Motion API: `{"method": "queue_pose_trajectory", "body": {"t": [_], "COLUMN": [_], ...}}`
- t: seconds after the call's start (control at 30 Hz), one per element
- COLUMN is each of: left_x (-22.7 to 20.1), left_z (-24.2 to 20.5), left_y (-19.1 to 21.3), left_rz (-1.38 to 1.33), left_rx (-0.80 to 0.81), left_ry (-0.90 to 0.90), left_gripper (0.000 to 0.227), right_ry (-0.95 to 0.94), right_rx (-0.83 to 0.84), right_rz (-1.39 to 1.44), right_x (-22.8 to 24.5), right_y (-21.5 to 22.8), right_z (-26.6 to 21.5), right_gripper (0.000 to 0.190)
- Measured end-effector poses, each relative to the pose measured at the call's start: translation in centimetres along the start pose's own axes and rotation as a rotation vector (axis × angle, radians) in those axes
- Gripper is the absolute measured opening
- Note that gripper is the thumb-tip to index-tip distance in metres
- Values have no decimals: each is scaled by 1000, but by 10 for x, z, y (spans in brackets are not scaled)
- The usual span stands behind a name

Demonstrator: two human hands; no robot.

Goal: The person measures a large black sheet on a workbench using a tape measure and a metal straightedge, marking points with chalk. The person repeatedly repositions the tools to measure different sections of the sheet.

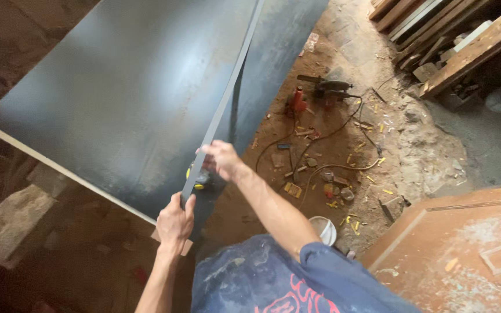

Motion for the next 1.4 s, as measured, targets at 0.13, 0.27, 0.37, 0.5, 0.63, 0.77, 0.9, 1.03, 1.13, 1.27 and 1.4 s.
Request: {"method": "queue_pose_trajectory", "body": {"t": [0.13, 0.27, 0.37, 0.5, 0.63, 0.77, 0.9, 1.03, 1.13, 1.27, 1.4], "left_x": [-52, -82, -88, -86, -103, -123, -161, -205, -225, -239, -230], "left_z": [15, 28, 44, 68, 98, 126, 153, 179, 196, 205, 200], "left_y": [-11, -14, -14, -16, -32, -55, -84, -113, -130, -128, -138], "left_rz": [102, 146, 161, 172, 150, 41, 53, 104, 146, 253, 270], "left_rx": [60, 161, 262, 319, 314, 240, 250, 272, 309, 306, 147], "left_ry": [-10, -11, 10, 31, 28, -54, -92, -139, -111, -103, -145], "left_gripper": [43, 45, 53, 60, 58, 53, 52, 52, 54, 55, 51], "right_ry": [-40, 133, 195, 206, 206, 226, 248, 132, 81, 289, 202], "right_rx": [-13, -77, -192, -292, -379, -464, -465, -467, -469, -485, -663], "right_rz": [111, 42, -25, -130, -171, -201, -247, -158, -124, -124, -333], "right_x": [-15, 14, 55, 104, 145, 161, 164, 140, 131, 175, 234], "right_y": [0, 11, 36, 81, 130, 168, 180, 170, 174, 205, 264], "right_z": [-31, -15, 29, 99, 163, 215, 224, 203, 203, 249, 314], "right_gripper": [16, 11, 8, 11, 12, 13, 13, 11, 11, 11, 8]}}
Point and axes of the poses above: each hand's wrist, its own z-axis towards the middle knuckle, its own y-axis out of the back of the hand, x = y × z, the point moved 3 cm from there along z, towards the middle knuckle, and after that the axes turned 11 degrees about y, right-handed, at the moved point
